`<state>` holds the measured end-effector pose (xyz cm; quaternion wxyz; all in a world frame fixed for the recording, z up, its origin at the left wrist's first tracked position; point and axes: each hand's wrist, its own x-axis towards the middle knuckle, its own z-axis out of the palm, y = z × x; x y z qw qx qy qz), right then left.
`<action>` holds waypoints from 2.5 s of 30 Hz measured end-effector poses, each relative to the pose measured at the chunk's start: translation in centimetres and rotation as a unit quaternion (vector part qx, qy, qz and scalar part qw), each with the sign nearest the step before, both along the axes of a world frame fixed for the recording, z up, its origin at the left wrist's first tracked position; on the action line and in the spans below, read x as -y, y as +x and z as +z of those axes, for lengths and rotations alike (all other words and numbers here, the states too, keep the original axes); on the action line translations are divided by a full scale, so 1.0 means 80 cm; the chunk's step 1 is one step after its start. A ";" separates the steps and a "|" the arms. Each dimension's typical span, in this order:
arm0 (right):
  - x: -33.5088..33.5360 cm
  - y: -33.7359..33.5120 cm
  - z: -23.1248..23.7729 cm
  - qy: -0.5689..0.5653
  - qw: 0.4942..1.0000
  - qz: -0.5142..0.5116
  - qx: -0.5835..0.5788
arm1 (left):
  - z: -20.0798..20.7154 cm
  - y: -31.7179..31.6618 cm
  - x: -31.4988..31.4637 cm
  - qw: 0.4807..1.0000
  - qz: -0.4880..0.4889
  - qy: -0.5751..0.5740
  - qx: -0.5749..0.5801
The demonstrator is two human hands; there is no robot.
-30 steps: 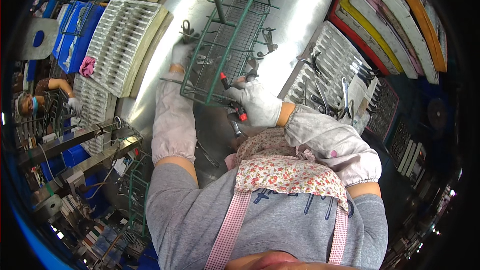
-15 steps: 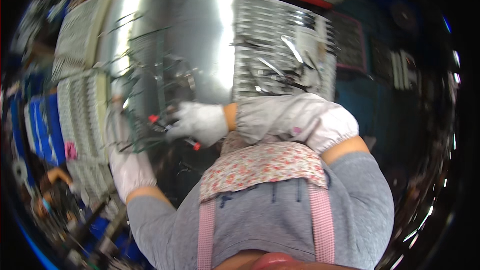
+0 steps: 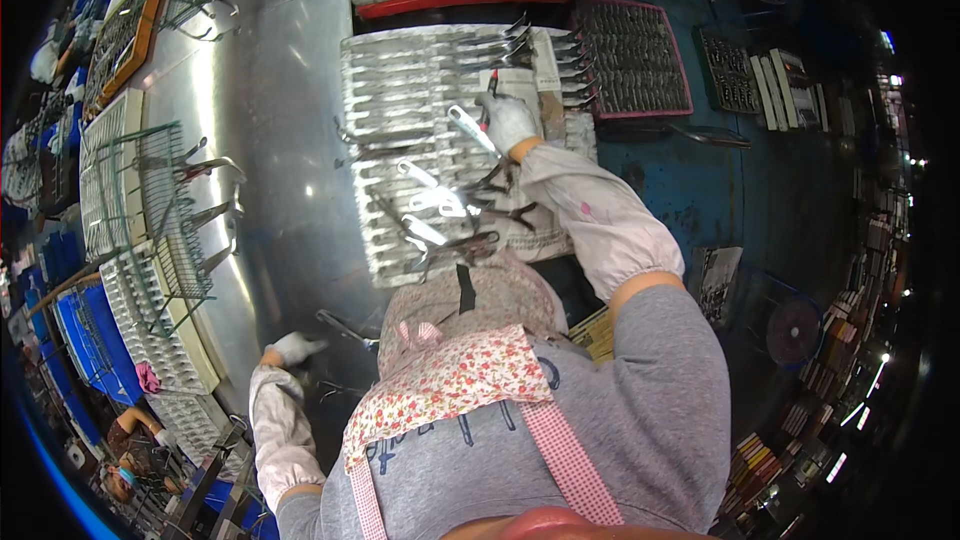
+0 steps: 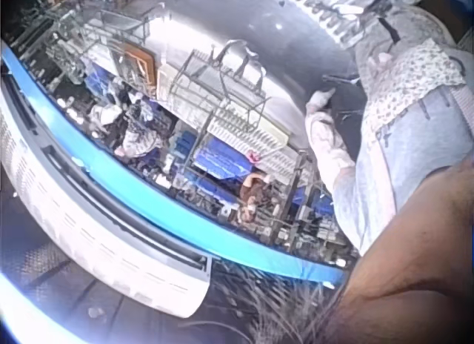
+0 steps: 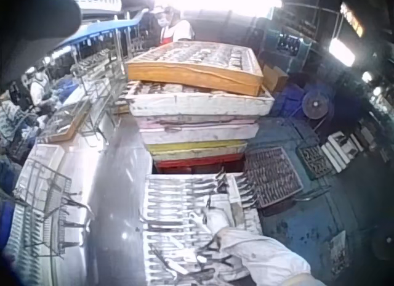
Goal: The person inspects metal parts, marking specific points on them with a red marker, then sorts them into crates.
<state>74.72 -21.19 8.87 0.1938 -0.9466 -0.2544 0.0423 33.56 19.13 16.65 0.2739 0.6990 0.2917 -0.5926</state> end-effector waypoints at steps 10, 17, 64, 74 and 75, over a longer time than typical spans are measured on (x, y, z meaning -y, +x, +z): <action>-0.011 0.178 -0.086 -0.157 0.975 0.138 0.073 | -0.050 0.401 0.305 0.794 0.461 -0.262 0.299; 0.035 0.153 -0.010 0.090 0.973 0.186 -0.106 | -0.136 0.506 0.407 0.572 0.602 -0.469 0.302; 0.234 0.129 -0.119 -0.305 0.933 0.162 0.101 | -0.002 0.330 0.466 0.500 0.738 -0.383 0.242; 0.221 0.069 0.104 -0.215 0.960 0.005 -0.178 | 0.066 0.234 0.396 0.426 0.734 -0.417 0.326; 0.205 0.046 0.119 -0.135 0.971 0.006 -0.195 | 0.071 0.221 0.393 0.415 0.737 -0.421 0.327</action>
